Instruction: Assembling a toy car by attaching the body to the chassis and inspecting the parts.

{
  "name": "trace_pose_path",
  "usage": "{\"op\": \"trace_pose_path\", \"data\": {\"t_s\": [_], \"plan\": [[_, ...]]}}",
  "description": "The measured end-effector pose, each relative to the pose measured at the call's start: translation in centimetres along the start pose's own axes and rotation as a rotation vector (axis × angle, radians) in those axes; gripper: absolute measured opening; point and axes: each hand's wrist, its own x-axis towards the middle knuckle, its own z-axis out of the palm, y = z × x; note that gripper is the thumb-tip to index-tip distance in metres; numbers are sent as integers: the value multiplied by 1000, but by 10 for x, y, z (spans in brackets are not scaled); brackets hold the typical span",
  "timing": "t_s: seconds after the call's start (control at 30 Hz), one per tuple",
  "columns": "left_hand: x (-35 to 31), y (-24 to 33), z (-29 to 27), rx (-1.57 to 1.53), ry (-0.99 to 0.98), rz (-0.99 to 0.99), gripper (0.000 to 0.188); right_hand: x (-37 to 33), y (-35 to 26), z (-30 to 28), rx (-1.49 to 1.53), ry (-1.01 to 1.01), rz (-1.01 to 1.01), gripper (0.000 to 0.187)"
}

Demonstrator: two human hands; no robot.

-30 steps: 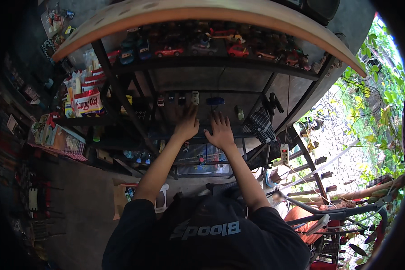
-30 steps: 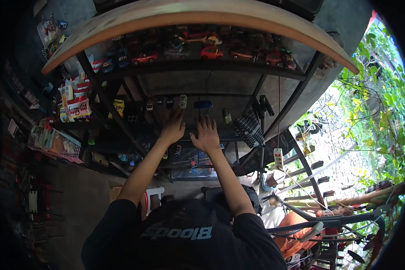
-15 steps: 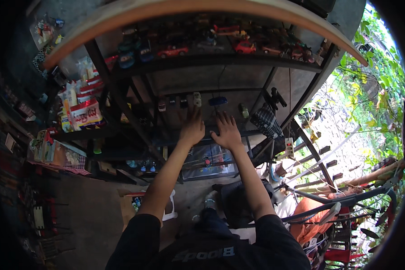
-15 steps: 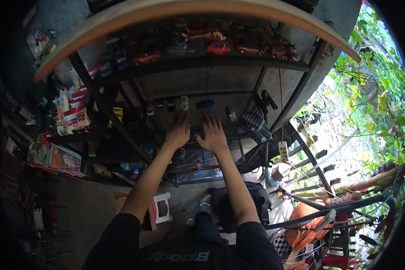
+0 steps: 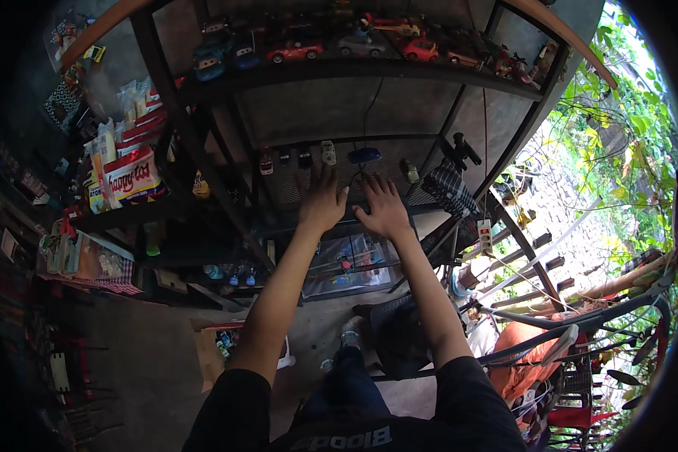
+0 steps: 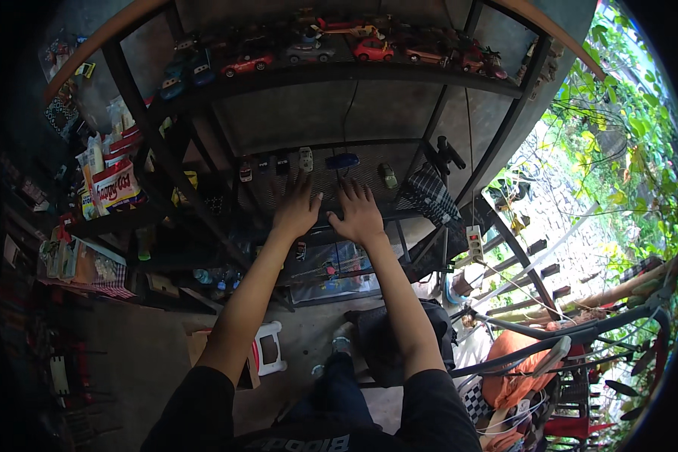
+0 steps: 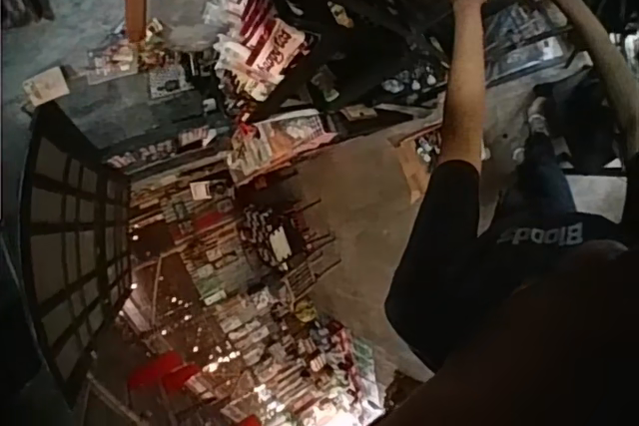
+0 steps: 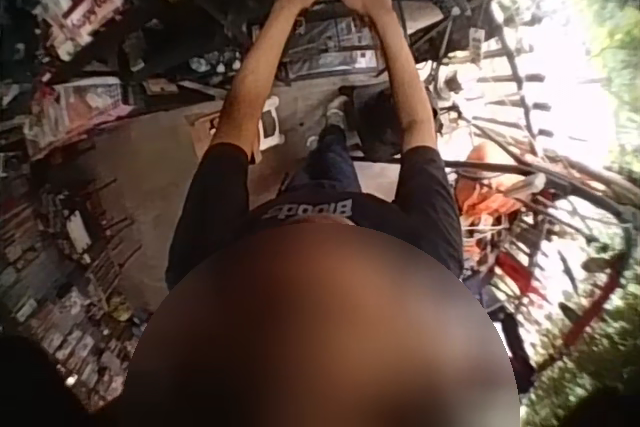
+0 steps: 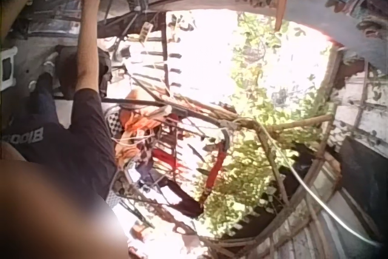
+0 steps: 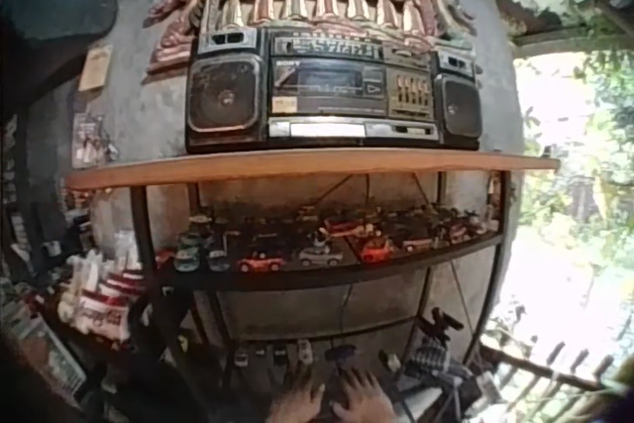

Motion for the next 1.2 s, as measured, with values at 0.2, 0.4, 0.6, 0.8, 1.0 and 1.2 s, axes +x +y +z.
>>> {"op": "trace_pose_path", "data": {"t_s": [0.2,0.4,0.6,0.8,1.0,1.2], "plan": [[1,0,-2,-24,1,-3,59,2,0,0,5,5,7,74],[1,1,-2,6,-25,11,58,-1,4,6,13,35,-1,73],[0,1,-3,29,-35,8,56,0,2,6,19,29,7,73],[1,7,-8,-26,-82,-10,55,1,2,1,27,-12,27,75],[-10,6,-6,-102,-118,49,56,3,0,1,124,54,-9,72],[-17,20,-12,-67,-113,89,55,3,14,-4,233,39,2,73]]}}
